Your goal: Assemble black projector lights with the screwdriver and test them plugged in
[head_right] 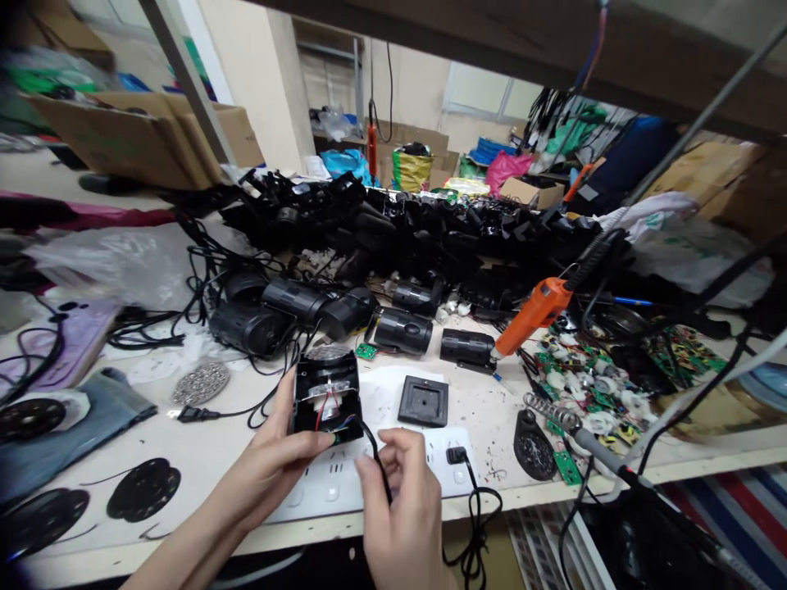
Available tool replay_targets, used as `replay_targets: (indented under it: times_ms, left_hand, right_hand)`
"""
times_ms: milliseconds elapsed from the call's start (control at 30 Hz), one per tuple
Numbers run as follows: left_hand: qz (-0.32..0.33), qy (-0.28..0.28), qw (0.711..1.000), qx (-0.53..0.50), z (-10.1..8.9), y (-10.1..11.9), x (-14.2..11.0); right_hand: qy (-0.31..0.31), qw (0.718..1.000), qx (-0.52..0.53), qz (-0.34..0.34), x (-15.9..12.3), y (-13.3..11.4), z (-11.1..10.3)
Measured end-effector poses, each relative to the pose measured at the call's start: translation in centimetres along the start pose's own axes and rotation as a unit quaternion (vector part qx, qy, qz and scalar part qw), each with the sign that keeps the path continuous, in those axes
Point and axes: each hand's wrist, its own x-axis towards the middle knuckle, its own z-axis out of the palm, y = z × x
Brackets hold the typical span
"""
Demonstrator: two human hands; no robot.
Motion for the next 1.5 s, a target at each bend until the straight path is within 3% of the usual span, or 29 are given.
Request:
replay_targets:
  times_ms: [67, 133, 233, 333, 500, 633, 867, 1000, 1200, 1333, 1500]
  left_hand:
    - [0.002, 0.001, 1.0, 0.007, 0.1, -0.1, -0.2]
    - [0.003, 0.004, 1.0, 0.007, 0.3, -0.1, -0.5]
    - [-0.013, 0.001, 1.0, -0.002, 0.5, 0.0, -0.9]
    - [-0.022, -0.01, 1.0, -0.016, 0.5, 0.1, -1.2]
    - [-0.009, -0.027, 0.998, -0.063, 0.9, -0.1, -1.2]
    - [0.003, 0.009, 0.998, -0.054, 1.6, -0.4, -1.0]
    - [0.001, 0.003, 0.998, -0.056, 1.2, -0.6, -0.7]
    - [-0.011, -0.033, 0.996, -0.078, 0.5, -0.8, -0.6]
    - [0.002, -0.019, 0.999, -0.048, 0.6, -1.0, -0.4]
    - [-0.006, -0.014, 0.999, -0.051, 0.8, -1.1, -0.4]
    - [0.003, -0.01, 0.999, -0.046, 1.0, -1.5, -0.5]
  right_hand:
    - [0.042, 0.988, -0.1, -0.113, 1.0, -0.2, -0.4]
    - [0.046, 0.966, -0.177, -0.183, 1.7, -0.1, -0.5]
    - [0.013, 0.942, -0.25, -0.222, 2.1, 0.2, -0.4]
    - [-0.017, 0.938, -0.264, -0.225, 2.2, 0.4, -0.4]
    - [-0.082, 0.946, -0.249, -0.189, 2.3, 0.1, -0.5]
    - [-0.106, 0.948, -0.251, -0.163, 2.5, -0.4, -0.3]
    - [-0.167, 0.972, -0.16, -0.047, 2.3, -1.5, -1.3]
    - [-0.14, 0.981, -0.135, -0.026, 2.4, -1.5, -1.8]
    - [-0.12, 0.99, -0.065, 0.024, 2.8, -0.6, -1.3]
    - [-0.11, 0.987, 0.042, 0.108, 2.9, -0.4, -0.8]
    - [-0.076, 0.951, 0.183, 0.239, 2.7, -0.6, 0.2]
